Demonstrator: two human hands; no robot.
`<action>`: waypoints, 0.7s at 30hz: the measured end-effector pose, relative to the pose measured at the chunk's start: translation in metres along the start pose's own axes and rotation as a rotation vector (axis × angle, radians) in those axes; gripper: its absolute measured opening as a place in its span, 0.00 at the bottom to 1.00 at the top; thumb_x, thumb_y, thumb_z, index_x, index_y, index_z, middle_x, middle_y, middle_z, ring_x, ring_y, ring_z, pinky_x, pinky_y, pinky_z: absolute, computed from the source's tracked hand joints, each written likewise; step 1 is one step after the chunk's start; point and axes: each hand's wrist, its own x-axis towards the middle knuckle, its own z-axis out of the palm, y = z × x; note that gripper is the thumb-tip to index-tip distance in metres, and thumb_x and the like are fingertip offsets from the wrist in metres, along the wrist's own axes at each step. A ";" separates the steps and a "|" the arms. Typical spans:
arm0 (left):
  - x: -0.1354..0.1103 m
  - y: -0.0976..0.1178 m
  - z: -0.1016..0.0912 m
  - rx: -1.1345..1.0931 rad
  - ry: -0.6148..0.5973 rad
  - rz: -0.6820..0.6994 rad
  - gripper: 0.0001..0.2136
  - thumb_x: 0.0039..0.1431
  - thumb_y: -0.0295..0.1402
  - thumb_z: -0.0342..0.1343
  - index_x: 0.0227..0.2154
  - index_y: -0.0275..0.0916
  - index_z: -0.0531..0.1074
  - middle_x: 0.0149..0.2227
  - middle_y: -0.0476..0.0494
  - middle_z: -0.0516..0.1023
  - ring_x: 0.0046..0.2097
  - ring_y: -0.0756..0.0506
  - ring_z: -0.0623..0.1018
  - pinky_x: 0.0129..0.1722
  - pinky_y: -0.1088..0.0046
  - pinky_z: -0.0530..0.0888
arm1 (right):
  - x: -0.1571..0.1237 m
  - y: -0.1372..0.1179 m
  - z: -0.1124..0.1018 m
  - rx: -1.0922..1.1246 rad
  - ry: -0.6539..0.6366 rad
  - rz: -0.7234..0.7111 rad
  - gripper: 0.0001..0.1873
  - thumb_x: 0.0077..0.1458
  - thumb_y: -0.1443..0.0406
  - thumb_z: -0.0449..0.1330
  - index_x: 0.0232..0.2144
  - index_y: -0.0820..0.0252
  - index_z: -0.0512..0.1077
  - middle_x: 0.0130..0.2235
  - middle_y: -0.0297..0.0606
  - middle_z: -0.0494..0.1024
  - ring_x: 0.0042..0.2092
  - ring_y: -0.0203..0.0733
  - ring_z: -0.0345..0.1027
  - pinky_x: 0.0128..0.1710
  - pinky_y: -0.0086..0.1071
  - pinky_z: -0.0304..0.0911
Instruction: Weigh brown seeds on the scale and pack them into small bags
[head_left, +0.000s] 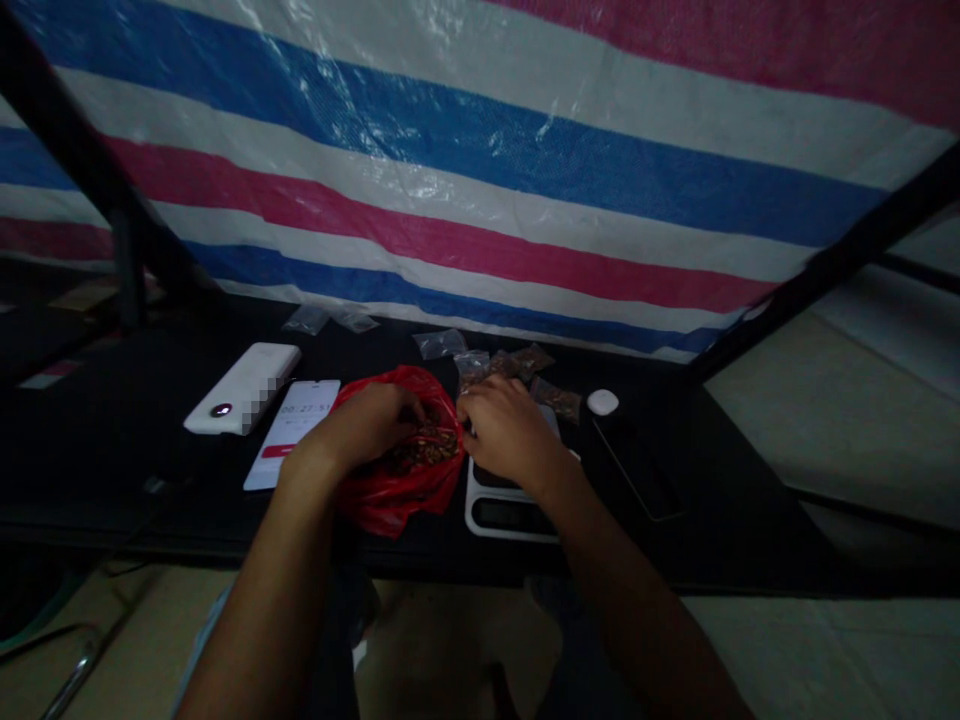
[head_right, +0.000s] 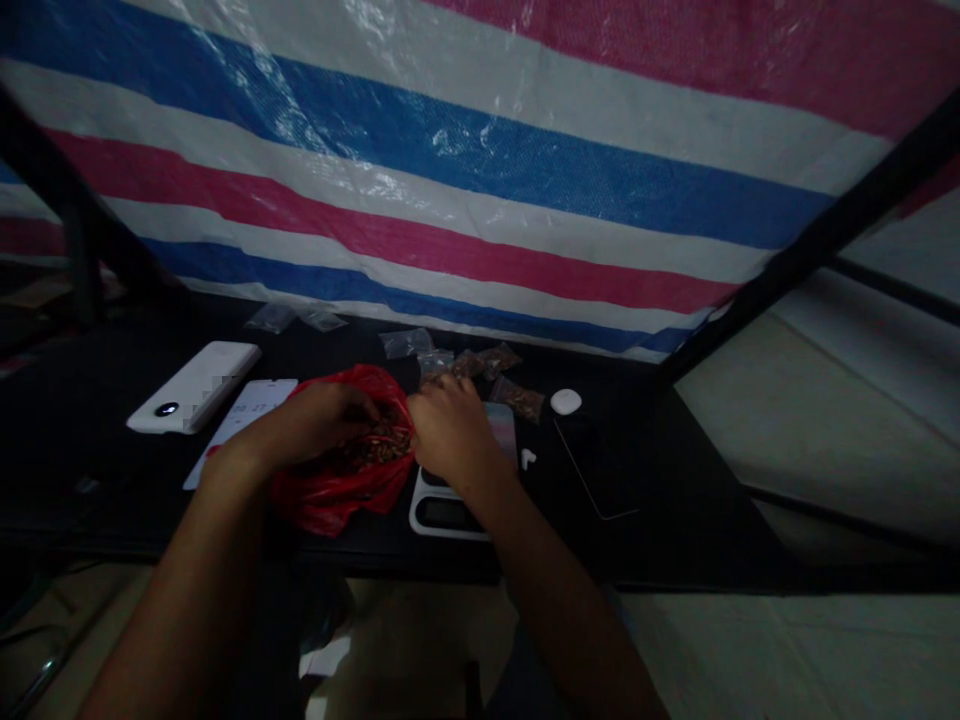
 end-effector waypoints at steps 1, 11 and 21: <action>-0.001 0.000 -0.001 -0.006 0.003 0.003 0.16 0.56 0.25 0.54 0.43 0.42 0.82 0.42 0.44 0.85 0.40 0.43 0.83 0.42 0.72 0.74 | 0.001 -0.005 0.004 -0.028 -0.022 0.002 0.10 0.60 0.69 0.58 0.40 0.64 0.80 0.47 0.52 0.81 0.53 0.55 0.68 0.56 0.46 0.59; -0.006 0.001 -0.006 -0.081 -0.009 0.019 0.13 0.59 0.27 0.53 0.41 0.42 0.81 0.42 0.45 0.85 0.41 0.44 0.83 0.41 0.72 0.74 | 0.006 -0.026 0.009 -0.083 -0.118 0.061 0.17 0.62 0.73 0.53 0.45 0.64 0.81 0.44 0.52 0.83 0.55 0.56 0.71 0.69 0.60 0.34; -0.005 -0.002 -0.004 -0.106 0.029 0.101 0.15 0.57 0.25 0.53 0.43 0.40 0.81 0.43 0.44 0.85 0.43 0.44 0.83 0.45 0.71 0.75 | 0.002 -0.022 0.001 -0.090 -0.037 0.026 0.15 0.65 0.74 0.51 0.47 0.67 0.76 0.42 0.50 0.82 0.52 0.52 0.72 0.67 0.56 0.43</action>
